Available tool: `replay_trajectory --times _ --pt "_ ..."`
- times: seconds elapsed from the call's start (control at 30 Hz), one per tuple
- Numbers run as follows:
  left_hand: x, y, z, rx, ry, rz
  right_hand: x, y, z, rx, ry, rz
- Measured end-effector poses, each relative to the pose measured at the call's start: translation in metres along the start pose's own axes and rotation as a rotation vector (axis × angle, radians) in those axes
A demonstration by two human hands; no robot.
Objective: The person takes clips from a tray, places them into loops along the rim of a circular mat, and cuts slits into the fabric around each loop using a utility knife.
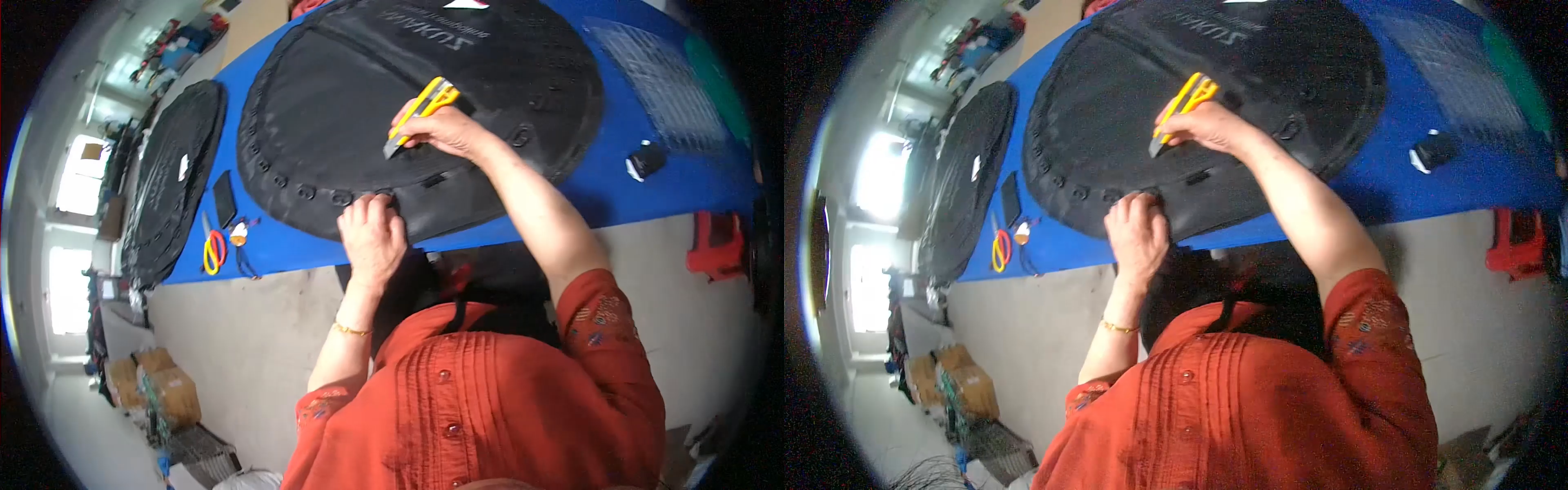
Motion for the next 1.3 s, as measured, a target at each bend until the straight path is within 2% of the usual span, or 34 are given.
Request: replay_trajectory --times 0.1,0.43,0.7,0.9,1.3 --pt "0.001 0.0 -0.004 -0.012 0.05 -0.059 0.0 0.001 0.002 0.061 -0.026 0.024" --pt "-0.004 0.001 -0.005 -0.036 0.077 -0.064 -0.004 0.002 0.0 0.053 0.01 0.112" --pt "-0.004 -0.001 -0.009 -0.056 0.1 -0.121 -0.008 -0.005 -0.008 -0.094 0.014 0.223" --pt "-0.003 0.002 -0.011 -0.054 0.091 -0.144 -0.013 -0.011 -0.018 -0.131 0.099 0.196" --pt "-0.009 -0.004 -0.013 -0.022 0.044 -0.181 -0.016 -0.01 -0.016 -0.138 -0.049 0.168"
Point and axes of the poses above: each hand's wrist, its own x-axis towards the middle knuckle, its own y-axis out of the back of the hand, z = x × y, the point moved 9 cm from there along x, towards the middle knuckle, and after that the axes turned 4 degrees about z, right-handed, at the moved point
